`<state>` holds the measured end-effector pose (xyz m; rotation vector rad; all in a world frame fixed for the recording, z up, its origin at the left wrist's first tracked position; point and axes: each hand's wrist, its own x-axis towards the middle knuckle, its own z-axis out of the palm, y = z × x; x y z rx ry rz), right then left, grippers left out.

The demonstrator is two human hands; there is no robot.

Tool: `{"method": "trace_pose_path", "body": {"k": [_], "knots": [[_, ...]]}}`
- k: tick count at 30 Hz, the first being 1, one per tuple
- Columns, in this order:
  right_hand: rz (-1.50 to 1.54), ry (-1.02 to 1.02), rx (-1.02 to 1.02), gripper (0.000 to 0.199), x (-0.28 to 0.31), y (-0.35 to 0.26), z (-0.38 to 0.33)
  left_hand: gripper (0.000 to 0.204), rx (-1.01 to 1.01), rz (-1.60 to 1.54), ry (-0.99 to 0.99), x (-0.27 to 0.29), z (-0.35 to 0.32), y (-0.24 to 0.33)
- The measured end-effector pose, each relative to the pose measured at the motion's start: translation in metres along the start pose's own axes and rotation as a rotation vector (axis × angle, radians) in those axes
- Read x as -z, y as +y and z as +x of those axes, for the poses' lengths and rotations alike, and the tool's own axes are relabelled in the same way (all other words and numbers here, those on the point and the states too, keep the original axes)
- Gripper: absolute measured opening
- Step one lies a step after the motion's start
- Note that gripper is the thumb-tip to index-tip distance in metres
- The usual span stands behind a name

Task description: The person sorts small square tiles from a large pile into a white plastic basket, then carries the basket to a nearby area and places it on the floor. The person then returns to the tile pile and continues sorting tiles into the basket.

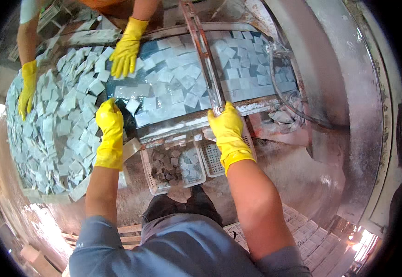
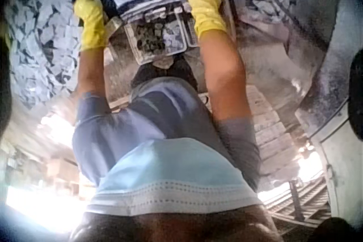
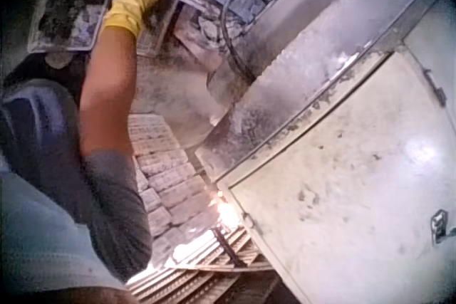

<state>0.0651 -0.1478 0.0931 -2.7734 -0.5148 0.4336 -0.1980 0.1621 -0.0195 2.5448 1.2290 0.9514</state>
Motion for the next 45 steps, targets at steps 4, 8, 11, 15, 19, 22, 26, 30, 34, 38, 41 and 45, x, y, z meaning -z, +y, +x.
{"method": "trace_pose_path", "body": {"k": [4,8,11,15,19,22,26,30,34,38,41,45], "knots": [[-0.004,-0.012,-0.019,0.061,0.0,0.005,-0.003,0.045,-0.419,-0.2,-0.143,-0.027,0.04,0.095],[-0.01,0.055,0.013,0.06,-0.007,0.012,0.001,0.034,-0.182,-0.044,-0.531,-0.059,0.076,0.185],[0.012,-0.066,-0.003,0.064,0.005,-0.003,0.008,0.021,-0.322,0.098,-0.608,-0.109,0.088,0.161],[0.043,-0.031,-0.052,0.064,0.006,0.0,0.002,0.014,-0.358,-0.155,-0.561,-0.063,0.091,0.167],[0.043,-0.016,-0.053,0.065,0.002,-0.001,-0.004,0.026,-0.625,-0.279,-1.017,-0.035,0.079,0.13],[0.065,-0.019,-0.075,0.068,0.0,0.006,-0.005,0.036,-0.467,-0.198,-0.703,-0.069,0.087,0.188],[0.095,-0.028,-0.053,0.07,-0.003,0.004,-0.002,0.039,-0.46,-0.198,-0.606,-0.129,0.085,0.232],[0.086,-0.043,-0.048,0.066,-0.002,0.001,0.001,0.037,-0.208,-0.003,-0.968,-0.152,0.105,0.261],[0.135,-0.038,-0.049,0.062,0.002,0.007,-0.001,0.049,-0.307,-0.26,-0.726,-0.109,0.098,0.258],[0.104,-0.02,-0.067,0.058,0.005,0.004,-0.001,0.066,-0.35,-0.411,-0.423,-0.054,0.072,0.192],[0.125,-0.022,-0.04,0.056,0.005,0.0,-0.003,0.064,-0.368,-0.258,-0.254,-0.01,0.052,0.096],[0.106,-0.1,-0.059,0.061,0.009,-0.001,0.0,0.081,-0.249,-0.088,-0.488,0.022,0.019,0.056]]}}
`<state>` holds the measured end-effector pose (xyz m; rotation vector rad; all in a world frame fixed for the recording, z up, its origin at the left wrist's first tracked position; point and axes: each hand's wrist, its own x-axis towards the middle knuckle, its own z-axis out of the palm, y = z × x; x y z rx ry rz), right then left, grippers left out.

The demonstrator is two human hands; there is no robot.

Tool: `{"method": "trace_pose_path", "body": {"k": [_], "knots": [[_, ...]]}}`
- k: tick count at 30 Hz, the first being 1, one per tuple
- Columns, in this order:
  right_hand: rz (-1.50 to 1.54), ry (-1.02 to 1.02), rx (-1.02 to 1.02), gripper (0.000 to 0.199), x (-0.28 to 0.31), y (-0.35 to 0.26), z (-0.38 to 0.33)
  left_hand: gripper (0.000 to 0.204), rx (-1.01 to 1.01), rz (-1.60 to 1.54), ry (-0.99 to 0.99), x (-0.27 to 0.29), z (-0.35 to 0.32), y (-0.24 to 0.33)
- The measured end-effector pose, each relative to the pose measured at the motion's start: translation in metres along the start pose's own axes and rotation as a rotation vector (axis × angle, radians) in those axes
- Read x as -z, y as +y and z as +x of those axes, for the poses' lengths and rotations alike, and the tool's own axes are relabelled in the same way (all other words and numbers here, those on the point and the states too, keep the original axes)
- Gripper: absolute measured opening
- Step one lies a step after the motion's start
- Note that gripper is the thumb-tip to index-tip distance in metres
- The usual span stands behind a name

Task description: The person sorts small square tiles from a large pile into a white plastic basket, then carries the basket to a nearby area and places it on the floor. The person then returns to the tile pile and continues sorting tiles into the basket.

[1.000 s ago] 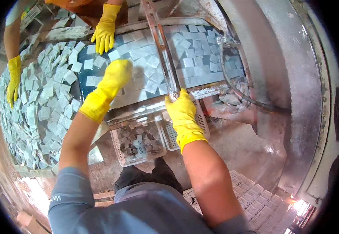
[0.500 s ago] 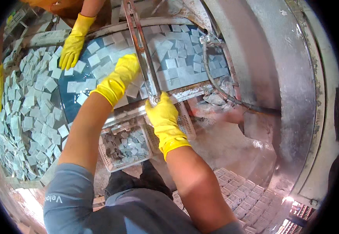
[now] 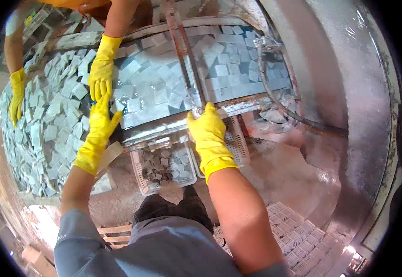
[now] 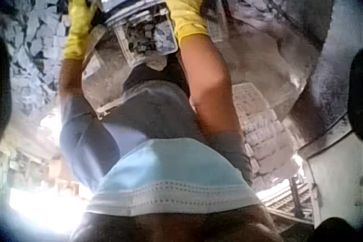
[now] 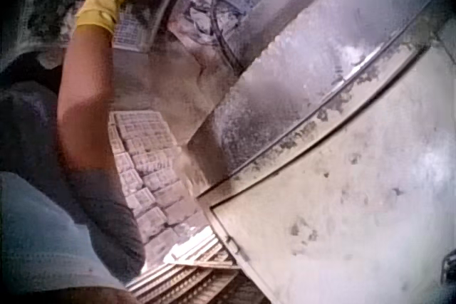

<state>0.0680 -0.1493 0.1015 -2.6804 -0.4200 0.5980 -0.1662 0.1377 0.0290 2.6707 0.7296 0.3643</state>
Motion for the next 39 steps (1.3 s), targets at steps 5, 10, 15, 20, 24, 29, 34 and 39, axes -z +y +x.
{"method": "trace_pose_path", "body": {"k": [5,10,15,20,24,29,34,39], "knots": [[-0.027,0.014,0.002,0.068,0.003,-0.004,0.0,0.097,0.31,0.383,-0.007,-0.062,0.002,0.017],[-0.08,-0.027,-0.015,0.072,0.004,-0.006,0.0,0.09,0.292,0.398,0.048,-0.069,0.026,0.026],[-0.067,0.043,0.032,0.066,-0.001,0.0,-0.001,0.096,0.301,0.195,0.006,-0.07,-0.014,0.09],[-0.082,0.119,0.034,0.077,-0.009,0.005,0.005,0.06,0.25,0.244,0.232,-0.071,-0.009,0.098],[-0.039,0.155,0.099,0.062,-0.015,0.013,0.006,0.021,0.191,0.074,0.098,-0.056,0.01,0.056],[-0.046,0.161,0.065,0.06,-0.013,0.011,0.006,0.022,0.211,0.08,0.355,-0.008,0.001,-0.017],[-0.077,0.123,0.05,0.065,-0.016,0.01,0.007,0.063,0.322,0.333,0.254,-0.021,-0.025,-0.025],[-0.095,0.203,0.094,0.063,-0.023,0.021,0.01,0.106,0.499,0.233,0.126,-0.067,-0.015,0.032]]}}
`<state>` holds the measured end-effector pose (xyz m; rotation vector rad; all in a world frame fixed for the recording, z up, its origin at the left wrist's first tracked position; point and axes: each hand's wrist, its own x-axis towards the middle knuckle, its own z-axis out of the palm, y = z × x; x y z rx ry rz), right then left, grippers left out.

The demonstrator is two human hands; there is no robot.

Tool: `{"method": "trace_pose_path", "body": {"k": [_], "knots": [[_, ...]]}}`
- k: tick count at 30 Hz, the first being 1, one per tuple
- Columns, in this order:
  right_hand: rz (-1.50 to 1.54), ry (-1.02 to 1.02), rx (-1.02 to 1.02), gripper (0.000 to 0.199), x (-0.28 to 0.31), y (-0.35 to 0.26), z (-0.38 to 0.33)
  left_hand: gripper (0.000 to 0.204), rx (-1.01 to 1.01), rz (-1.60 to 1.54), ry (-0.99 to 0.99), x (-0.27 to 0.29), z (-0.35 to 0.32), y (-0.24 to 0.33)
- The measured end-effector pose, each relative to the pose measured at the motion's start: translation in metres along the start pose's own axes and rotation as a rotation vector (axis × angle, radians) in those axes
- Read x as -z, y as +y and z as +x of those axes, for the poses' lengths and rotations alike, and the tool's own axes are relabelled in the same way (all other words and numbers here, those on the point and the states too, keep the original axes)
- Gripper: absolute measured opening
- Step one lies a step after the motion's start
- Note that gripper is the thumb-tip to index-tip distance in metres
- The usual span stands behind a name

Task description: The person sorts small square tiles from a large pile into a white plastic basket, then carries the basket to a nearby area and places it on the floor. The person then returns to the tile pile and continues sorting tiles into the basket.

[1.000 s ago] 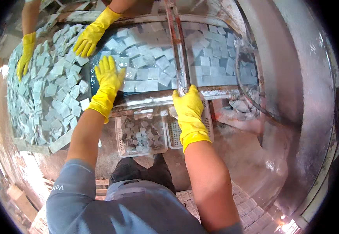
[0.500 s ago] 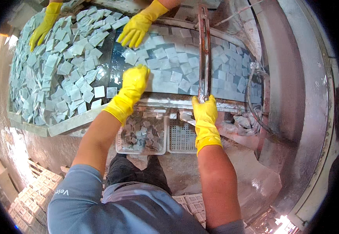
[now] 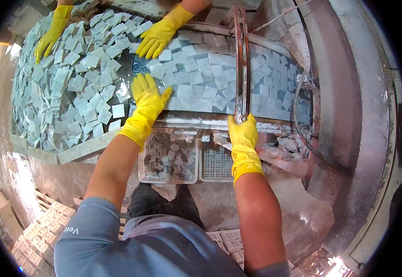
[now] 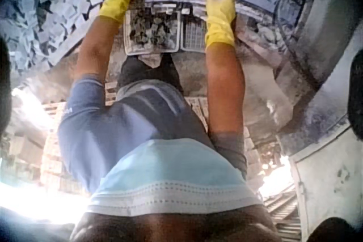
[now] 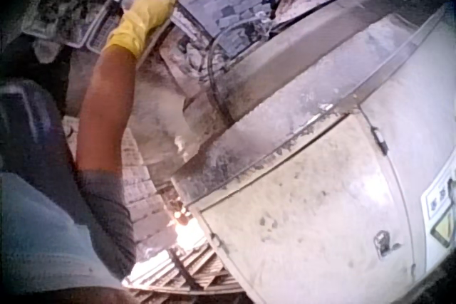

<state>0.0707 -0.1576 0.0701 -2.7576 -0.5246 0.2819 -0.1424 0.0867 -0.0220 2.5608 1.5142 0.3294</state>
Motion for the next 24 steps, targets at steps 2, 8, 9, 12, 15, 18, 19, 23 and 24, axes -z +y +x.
{"method": "trace_pose_path", "body": {"k": [2,8,9,12,15,18,19,23,24], "knots": [[0.032,-0.078,-0.043,0.062,0.018,-0.022,-0.002,0.108,0.067,0.047,-0.06,0.005,-0.009,0.024],[0.036,-0.021,-0.021,0.062,0.014,-0.016,-0.004,0.091,-0.027,0.005,-0.185,0.043,-0.011,0.032],[0.034,-0.019,-0.018,0.06,0.013,-0.013,-0.004,0.085,-0.086,-0.001,-0.2,0.055,-0.009,0.029],[0.006,0.0,-0.007,0.06,0.011,-0.012,-0.004,0.063,-0.226,-0.19,-0.291,0.068,0.013,-0.005],[0.035,-0.083,-0.034,0.06,0.018,-0.018,-0.007,0.051,-0.319,-0.304,0.182,0.056,0.045,-0.019],[0.019,-0.069,-0.027,0.062,0.019,-0.019,-0.008,0.05,-0.296,-0.131,0.007,0.059,0.06,0.011],[0.002,-0.047,-0.021,0.062,0.019,-0.02,-0.009,0.049,-0.266,-0.049,-0.094,0.063,0.063,0.02],[0.047,-0.108,-0.068,0.064,0.017,-0.02,-0.004,0.021,-0.2,-0.064,-0.3,0.051,0.101,0.003],[0.066,-0.107,-0.061,0.063,0.017,-0.019,-0.004,0.02,-0.247,0.009,-0.251,0.057,0.102,-0.004]]}}
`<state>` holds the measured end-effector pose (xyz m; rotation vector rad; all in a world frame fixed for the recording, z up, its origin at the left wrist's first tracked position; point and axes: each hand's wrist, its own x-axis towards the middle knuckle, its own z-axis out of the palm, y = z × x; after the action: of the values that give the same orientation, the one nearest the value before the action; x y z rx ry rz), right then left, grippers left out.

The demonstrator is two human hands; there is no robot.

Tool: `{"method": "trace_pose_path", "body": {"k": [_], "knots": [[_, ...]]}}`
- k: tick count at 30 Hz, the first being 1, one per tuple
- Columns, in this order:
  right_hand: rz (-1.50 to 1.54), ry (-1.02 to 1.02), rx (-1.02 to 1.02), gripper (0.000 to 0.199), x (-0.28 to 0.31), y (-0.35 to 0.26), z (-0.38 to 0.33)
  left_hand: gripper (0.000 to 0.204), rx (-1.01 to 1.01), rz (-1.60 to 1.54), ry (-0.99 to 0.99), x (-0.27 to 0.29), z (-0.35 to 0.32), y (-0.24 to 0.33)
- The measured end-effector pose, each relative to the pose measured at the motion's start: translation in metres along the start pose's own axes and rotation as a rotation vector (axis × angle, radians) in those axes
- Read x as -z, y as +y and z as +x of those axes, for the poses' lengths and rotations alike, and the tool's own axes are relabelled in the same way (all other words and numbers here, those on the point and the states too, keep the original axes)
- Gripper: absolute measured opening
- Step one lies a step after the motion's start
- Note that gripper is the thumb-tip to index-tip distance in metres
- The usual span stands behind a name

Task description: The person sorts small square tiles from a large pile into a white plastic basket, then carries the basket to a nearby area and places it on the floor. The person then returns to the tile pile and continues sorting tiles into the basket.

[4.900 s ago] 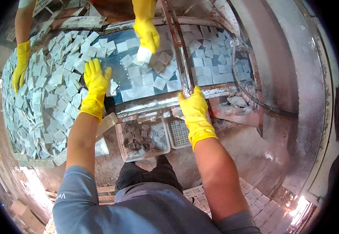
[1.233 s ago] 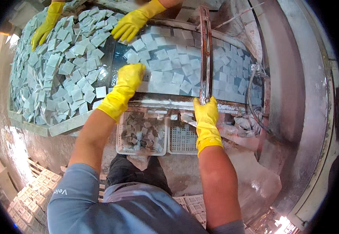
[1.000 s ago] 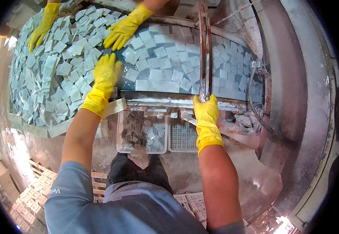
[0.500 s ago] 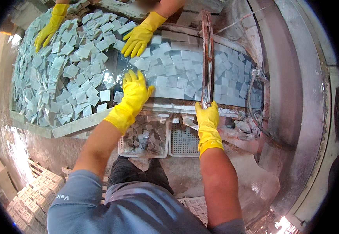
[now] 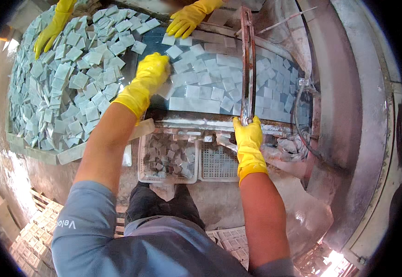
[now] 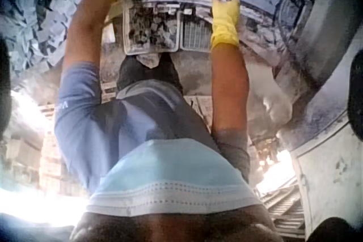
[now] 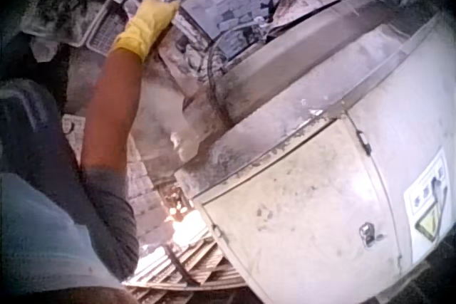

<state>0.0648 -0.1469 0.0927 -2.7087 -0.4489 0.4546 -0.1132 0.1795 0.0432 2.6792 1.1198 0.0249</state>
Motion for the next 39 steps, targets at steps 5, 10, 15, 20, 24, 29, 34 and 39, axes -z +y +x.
{"method": "trace_pose_path", "body": {"k": [5,10,15,20,24,29,34,39], "knots": [[-0.049,0.055,0.031,0.061,-0.001,0.0,-0.003,0.032,-0.083,0.035,0.375,-0.015,-0.019,-0.097],[-0.056,0.073,0.03,0.069,-0.006,0.008,0.003,0.045,-0.022,0.093,0.506,-0.04,0.013,-0.095],[-0.034,-0.014,0.012,0.069,0.0,-0.004,-0.002,0.071,0.138,0.101,0.573,-0.089,0.01,-0.041],[-0.023,0.047,0.024,0.061,-0.006,0.009,0.002,0.07,0.048,-0.003,0.298,-0.052,-0.033,0.009],[-0.021,0.045,0.026,0.059,-0.004,0.006,0.002,0.069,0.001,-0.049,0.149,-0.038,-0.041,0.001],[0.0,0.032,0.003,0.07,-0.007,0.012,0.003,0.069,-0.117,-0.108,-0.223,0.034,-0.027,-0.029],[-0.017,0.025,0.039,0.077,-0.014,0.018,0.009,0.055,-0.174,0.047,0.434,-0.025,0.008,-0.078],[-0.031,0.079,0.044,0.073,-0.013,0.018,0.003,0.046,-0.116,-0.043,0.372,-0.054,0.015,-0.072]]}}
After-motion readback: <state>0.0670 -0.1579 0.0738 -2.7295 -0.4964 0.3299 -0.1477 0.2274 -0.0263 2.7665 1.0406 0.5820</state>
